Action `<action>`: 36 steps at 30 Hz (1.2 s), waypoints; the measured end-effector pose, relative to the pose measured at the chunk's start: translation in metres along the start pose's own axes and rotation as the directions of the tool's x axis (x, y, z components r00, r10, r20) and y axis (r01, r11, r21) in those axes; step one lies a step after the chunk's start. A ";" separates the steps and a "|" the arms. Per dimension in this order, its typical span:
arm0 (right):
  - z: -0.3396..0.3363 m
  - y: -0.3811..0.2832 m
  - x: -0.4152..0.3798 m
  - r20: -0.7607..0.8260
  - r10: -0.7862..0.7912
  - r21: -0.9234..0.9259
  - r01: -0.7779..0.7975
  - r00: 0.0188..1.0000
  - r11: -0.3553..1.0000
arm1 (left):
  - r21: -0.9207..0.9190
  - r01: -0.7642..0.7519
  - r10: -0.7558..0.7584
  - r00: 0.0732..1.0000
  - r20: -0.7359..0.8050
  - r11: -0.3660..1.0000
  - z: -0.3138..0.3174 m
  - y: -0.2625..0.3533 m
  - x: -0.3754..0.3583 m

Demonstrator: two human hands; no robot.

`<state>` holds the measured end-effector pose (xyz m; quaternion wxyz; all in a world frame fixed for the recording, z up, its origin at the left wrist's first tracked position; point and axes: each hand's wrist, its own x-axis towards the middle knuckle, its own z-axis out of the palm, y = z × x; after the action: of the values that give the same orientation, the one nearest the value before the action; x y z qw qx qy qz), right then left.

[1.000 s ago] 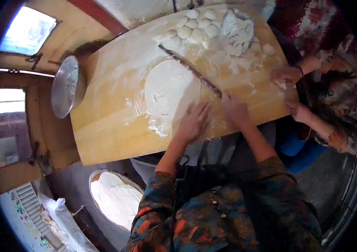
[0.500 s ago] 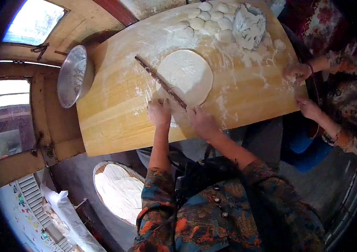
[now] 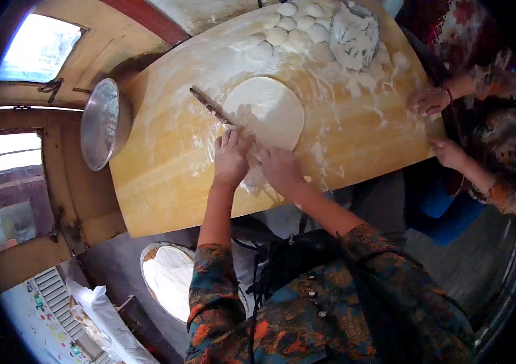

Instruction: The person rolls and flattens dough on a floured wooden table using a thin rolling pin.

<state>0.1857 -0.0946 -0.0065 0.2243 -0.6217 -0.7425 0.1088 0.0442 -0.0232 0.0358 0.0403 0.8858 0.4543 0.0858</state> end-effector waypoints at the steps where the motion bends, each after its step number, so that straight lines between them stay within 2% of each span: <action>1: -0.001 -0.001 0.000 -0.008 -0.016 0.021 0.016 1.000 1.000 | 0.039 -0.016 0.014 0.998 0.055 0.999 0.001 -0.007 -0.003; 2: -0.002 -0.001 0.001 -0.019 -0.033 0.041 0.033 0.999 0.999 | 0.015 -0.037 0.036 0.998 0.060 0.999 0.003 -0.014 -0.006; 4: -0.003 -0.005 0.003 0.108 -0.053 -0.003 0.053 0.993 0.999 | -0.040 -0.069 0.071 0.995 0.070 0.997 0.004 -0.023 -0.015; 8: -0.004 -0.009 0.005 0.264 -0.079 0.032 0.073 0.961 0.997 | 0.023 -0.023 0.020 0.992 0.122 0.999 -0.001 -0.025 -0.031; 11: -0.019 -0.001 -0.001 0.198 -0.088 0.136 0.062 0.976 0.989 | -0.011 -0.013 0.014 0.995 0.097 1.000 0.003 -0.023 -0.033; 14: -0.008 0.023 -0.012 0.100 -0.118 0.029 0.116 0.988 0.993 | -0.021 -0.008 0.010 0.997 0.072 1.000 0.008 -0.026 -0.041; 17: -0.028 0.051 -0.014 0.255 -0.108 -0.003 0.113 0.961 0.994 | -0.015 -0.014 0.015 0.998 0.065 1.000 0.008 -0.029 -0.047; 20: -0.040 0.064 -0.019 0.129 -0.040 -0.167 0.061 0.991 0.984 | 0.019 -0.038 0.036 0.996 0.082 0.999 0.004 -0.031 -0.050; 22: -0.048 0.059 -0.016 0.113 0.041 -0.169 -0.022 0.993 0.985 | 0.051 -0.062 0.056 0.992 0.111 0.997 -0.004 -0.024 -0.038; 23: -0.052 0.056 -0.014 0.102 0.086 -0.172 -0.068 0.991 0.983 | 0.004 -0.060 0.059 0.993 0.102 0.998 0.001 -0.022 -0.031; 25: -0.055 0.035 -0.008 0.088 -0.033 -0.037 0.036 0.996 0.999 | -0.085 -0.061 0.067 0.995 0.072 0.995 0.016 -0.019 -0.003; 26: -0.053 0.021 0.000 0.073 -0.095 0.030 0.093 0.993 0.995 | -0.396 0.051 -0.045 0.999 0.023 0.917 0.023 -0.013 0.017; 27: -0.035 0.012 0.011 0.025 -0.047 0.065 0.045 0.999 0.997 | -0.669 0.130 -0.168 0.986 0.008 0.732 0.030 -0.005 0.043; 29: -0.014 0.011 0.025 0.019 0.028 -0.058 -0.027 0.999 0.998 | -0.882 0.202 -0.320 0.945 0.062 0.426 0.027 -0.007 0.076; 30: -0.010 0.014 0.029 0.013 0.069 -0.120 -0.067 0.998 0.991 | -0.890 0.240 -0.352 0.931 0.098 0.388 0.022 -0.013 0.085; 31: -0.009 0.021 0.031 0.011 0.042 -0.096 -0.041 0.999 0.995 | -0.895 0.279 -0.381 0.914 0.137 0.348 0.018 -0.019 0.089; 33: -0.010 0.040 0.037 -0.004 -0.015 -0.044 0.014 1.000 0.999 | -0.629 0.151 -0.208 0.978 -0.019 0.763 0.013 -0.032 0.071; 34: -0.012 0.050 0.038 0.017 -0.097 -0.014 0.098 0.995 0.995 | -0.428 0.067 -0.100 0.993 -0.055 0.901 0.009 -0.034 0.058; 36: -0.019 0.067 0.033 0.053 -0.259 0.056 0.256 0.965 0.965 | -0.296 -0.038 0.015 0.997 -0.078 0.955 0.003 -0.031 0.031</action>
<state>0.2486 -0.0508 -0.0126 0.2290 -0.5110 -0.8204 0.1156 0.0378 0.0201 0.0320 0.1546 0.8718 0.4256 0.1869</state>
